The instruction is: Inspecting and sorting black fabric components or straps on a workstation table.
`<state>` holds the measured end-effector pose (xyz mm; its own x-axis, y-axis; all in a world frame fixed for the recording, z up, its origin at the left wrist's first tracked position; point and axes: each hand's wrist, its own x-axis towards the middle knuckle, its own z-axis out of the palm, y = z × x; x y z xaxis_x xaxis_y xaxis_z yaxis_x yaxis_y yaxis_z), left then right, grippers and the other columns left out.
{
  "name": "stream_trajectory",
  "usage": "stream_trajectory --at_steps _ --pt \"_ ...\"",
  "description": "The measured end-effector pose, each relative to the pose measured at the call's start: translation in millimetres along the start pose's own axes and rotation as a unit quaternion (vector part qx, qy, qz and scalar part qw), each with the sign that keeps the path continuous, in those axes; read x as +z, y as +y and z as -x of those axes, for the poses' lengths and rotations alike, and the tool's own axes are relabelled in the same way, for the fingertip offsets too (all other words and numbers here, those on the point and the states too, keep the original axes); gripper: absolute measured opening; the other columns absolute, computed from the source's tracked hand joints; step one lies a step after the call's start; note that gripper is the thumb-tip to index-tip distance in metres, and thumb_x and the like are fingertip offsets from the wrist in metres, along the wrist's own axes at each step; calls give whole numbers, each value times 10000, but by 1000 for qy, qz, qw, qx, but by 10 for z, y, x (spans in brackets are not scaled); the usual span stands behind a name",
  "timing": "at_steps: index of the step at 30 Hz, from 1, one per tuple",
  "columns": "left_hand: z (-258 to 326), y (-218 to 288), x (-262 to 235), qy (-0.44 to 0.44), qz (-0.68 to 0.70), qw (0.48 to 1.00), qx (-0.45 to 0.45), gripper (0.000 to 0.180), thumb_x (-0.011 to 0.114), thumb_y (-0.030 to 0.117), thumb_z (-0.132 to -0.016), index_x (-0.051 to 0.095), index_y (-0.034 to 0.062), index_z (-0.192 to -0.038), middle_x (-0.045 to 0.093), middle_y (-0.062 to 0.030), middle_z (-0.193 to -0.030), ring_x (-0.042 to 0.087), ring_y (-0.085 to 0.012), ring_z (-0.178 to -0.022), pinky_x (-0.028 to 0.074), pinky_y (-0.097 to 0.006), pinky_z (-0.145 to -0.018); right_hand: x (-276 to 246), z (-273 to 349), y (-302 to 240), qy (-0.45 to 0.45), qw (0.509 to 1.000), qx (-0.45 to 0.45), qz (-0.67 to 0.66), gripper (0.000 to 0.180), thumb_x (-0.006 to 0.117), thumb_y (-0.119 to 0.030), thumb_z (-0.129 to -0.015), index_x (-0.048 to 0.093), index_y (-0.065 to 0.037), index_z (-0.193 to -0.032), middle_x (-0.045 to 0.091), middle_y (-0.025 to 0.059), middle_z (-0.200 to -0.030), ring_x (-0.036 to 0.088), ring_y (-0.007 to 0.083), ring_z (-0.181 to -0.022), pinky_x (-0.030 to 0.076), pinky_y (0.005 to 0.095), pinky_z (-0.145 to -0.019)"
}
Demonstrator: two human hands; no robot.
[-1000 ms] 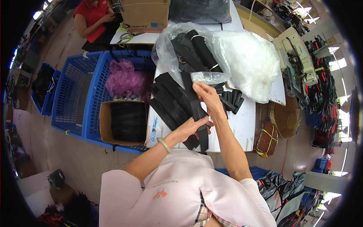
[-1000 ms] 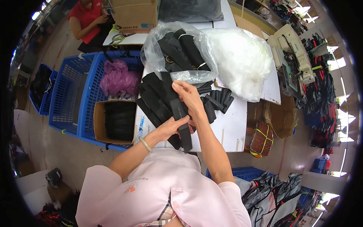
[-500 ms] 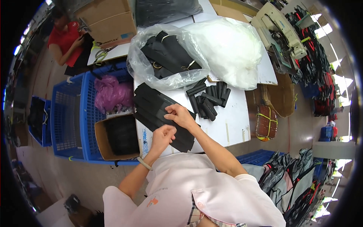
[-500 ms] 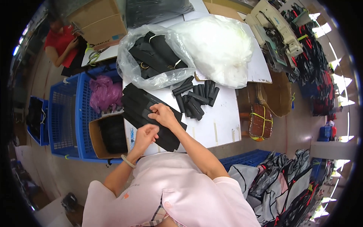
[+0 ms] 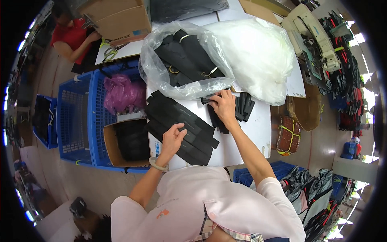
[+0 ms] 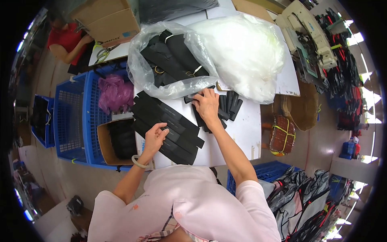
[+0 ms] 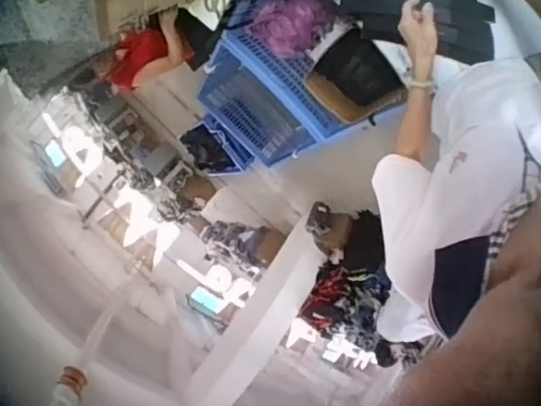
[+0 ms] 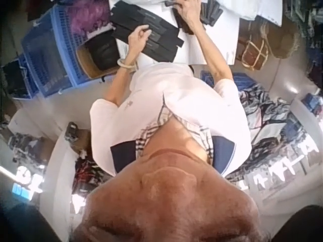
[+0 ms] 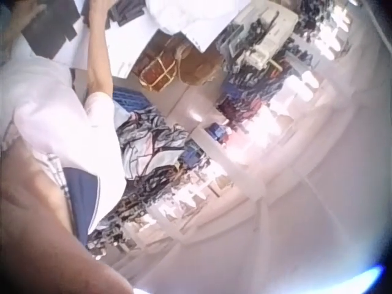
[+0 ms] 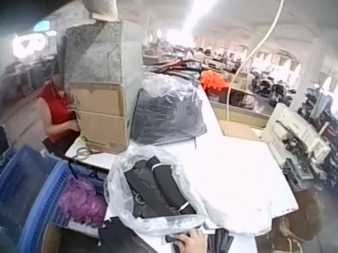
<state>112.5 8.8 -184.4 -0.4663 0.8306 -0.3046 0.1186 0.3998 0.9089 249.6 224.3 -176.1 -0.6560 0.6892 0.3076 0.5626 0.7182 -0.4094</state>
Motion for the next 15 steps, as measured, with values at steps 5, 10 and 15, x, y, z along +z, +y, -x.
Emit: stream_trajectory --at_steps 5,10,15 --pt "155 860 -70 -20 283 959 -6 287 680 114 -840 600 -27 -1077 611 -27 -714 570 -65 -640 480 -216 -588 -681 -40 -690 -152 731 308 -589 144 738 -84 -764 600 -43 -779 581 -17 -611 455 33 -473 322 191 -438" --pt "273 1085 -68 -133 354 925 -24 125 633 66 -858 604 -44 -909 645 -94 -773 628 -111 -664 533 -220 -542 -868 211 -1071 -148 655 322 -667 148 709 -42 -785 574 -41 -846 587 -2 -652 496 40 -507 360 177 -455" --pt "458 1244 -224 -161 313 933 -68 137 636 114 -860 611 -15 -821 651 -98 -698 633 -135 -571 528 -226 -508 -1111 231 -1177 -98 695 264 -661 340 675 -65 -816 546 -11 -1125 573 18 -777 539 76 -569 413 205 -482"
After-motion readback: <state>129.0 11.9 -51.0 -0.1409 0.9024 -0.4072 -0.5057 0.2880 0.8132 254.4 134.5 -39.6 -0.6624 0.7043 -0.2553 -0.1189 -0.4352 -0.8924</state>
